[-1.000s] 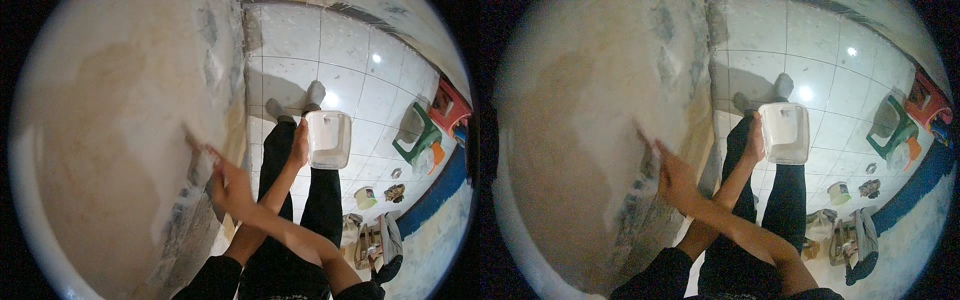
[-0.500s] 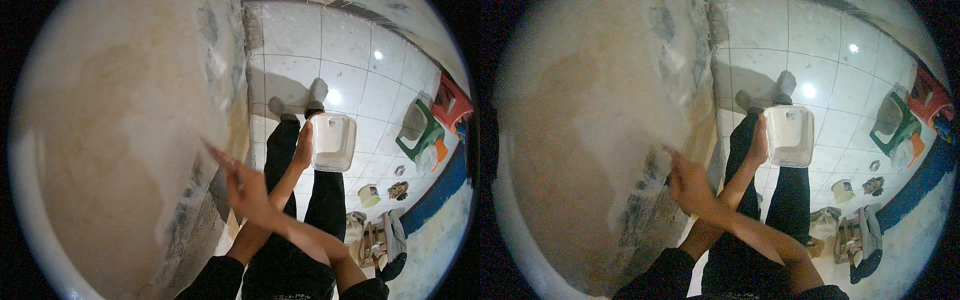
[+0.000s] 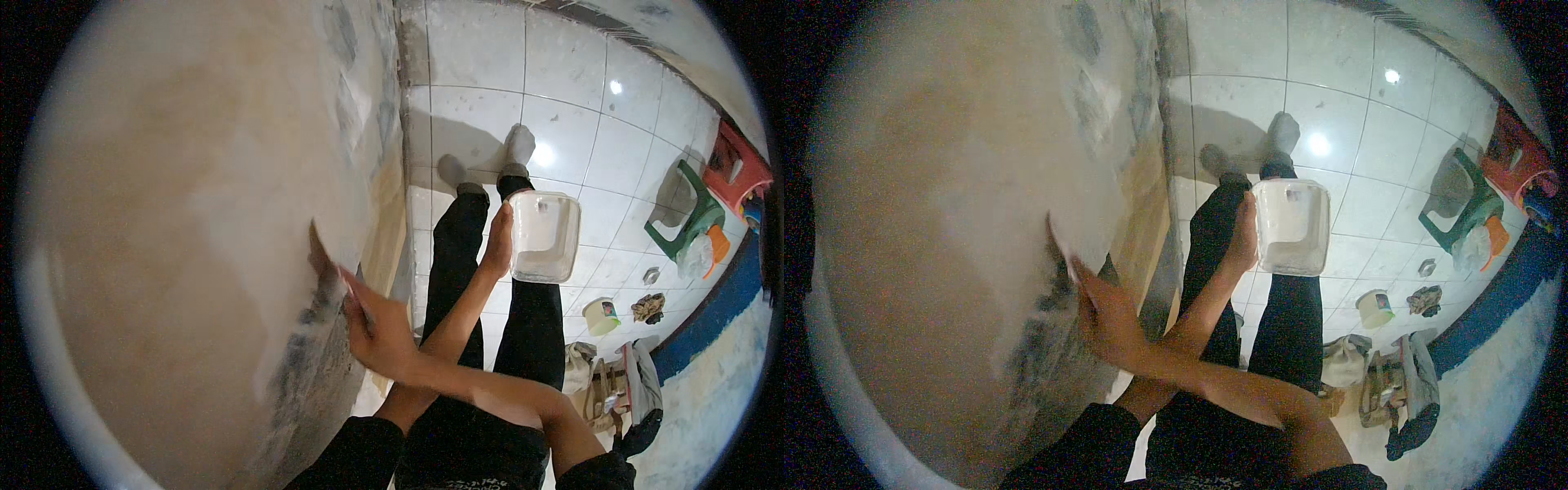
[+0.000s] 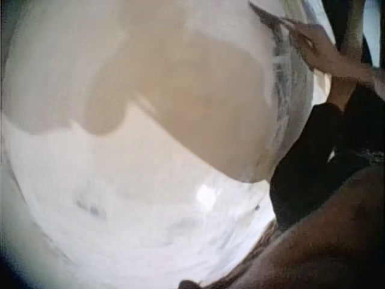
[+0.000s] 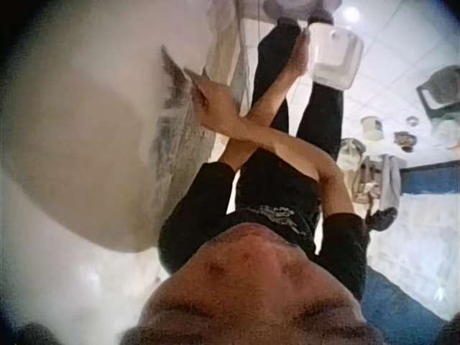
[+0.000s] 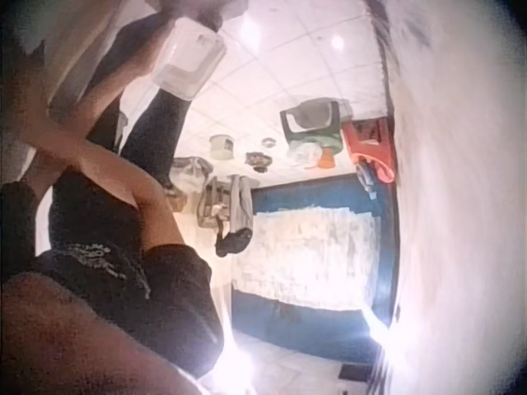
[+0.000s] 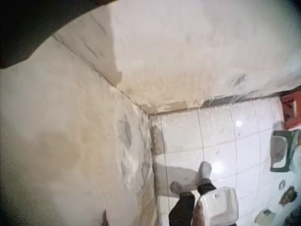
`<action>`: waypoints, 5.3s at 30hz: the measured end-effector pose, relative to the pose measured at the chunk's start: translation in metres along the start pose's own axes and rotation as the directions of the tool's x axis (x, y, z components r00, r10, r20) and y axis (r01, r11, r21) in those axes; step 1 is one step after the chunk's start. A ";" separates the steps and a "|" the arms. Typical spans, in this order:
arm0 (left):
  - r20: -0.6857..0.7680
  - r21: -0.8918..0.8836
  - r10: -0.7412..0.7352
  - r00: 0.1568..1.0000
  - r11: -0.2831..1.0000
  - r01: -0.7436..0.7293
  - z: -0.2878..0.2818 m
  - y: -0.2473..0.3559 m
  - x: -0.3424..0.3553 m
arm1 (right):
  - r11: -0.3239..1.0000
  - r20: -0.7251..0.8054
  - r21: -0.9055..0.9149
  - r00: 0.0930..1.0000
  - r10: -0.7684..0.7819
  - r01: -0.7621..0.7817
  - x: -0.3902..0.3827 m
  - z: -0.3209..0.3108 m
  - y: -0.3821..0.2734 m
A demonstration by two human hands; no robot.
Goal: The person applies putty to the corner and surface of a wall using a scraper, picking up the material from a container held in the other hand.
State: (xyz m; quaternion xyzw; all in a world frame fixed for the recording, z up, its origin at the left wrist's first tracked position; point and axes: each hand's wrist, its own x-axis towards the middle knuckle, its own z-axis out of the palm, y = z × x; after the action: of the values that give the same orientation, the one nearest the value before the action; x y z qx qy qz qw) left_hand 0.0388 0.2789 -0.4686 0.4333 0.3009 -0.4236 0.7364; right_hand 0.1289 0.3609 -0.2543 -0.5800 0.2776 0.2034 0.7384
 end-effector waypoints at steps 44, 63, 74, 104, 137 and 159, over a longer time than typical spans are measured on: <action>0.162 -0.054 0.021 0.987 0.998 -0.012 0.020 0.038 -0.016 | 0.991 -0.184 -0.119 0.980 -0.077 0.055 0.105 -0.006 0.077; 0.117 0.106 0.115 0.986 0.986 -0.128 0.005 0.026 -0.022 | 0.988 -0.099 0.007 0.983 -0.152 0.154 0.008 0.013 0.026; 0.015 0.205 0.055 0.998 0.977 -0.057 0.010 0.019 -0.024 | 0.991 -0.164 -0.105 0.982 -0.097 0.080 0.099 0.000 0.116; 0.087 0.009 0.000 0.996 1.000 -0.001 -0.002 0.019 -0.037 | 0.999 -0.131 0.012 0.991 0.038 -0.037 -0.019 0.025 0.045; 0.068 0.073 0.018 0.998 0.997 -0.023 -0.002 0.028 -0.055 | 0.992 0.096 0.055 0.990 0.106 -0.112 -0.067 0.011 0.021; 0.007 0.036 0.006 1.000 0.999 -0.006 0.022 0.029 -0.071 | 0.981 0.097 0.192 0.995 -0.020 0.001 -0.093 0.043 -0.043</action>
State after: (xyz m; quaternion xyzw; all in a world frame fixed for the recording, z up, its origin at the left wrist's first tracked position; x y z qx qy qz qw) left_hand 0.0335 0.2931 -0.3901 0.4458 0.2895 -0.4282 0.7309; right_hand 0.0921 0.3946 -0.1549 -0.4971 0.2562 0.2000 0.8045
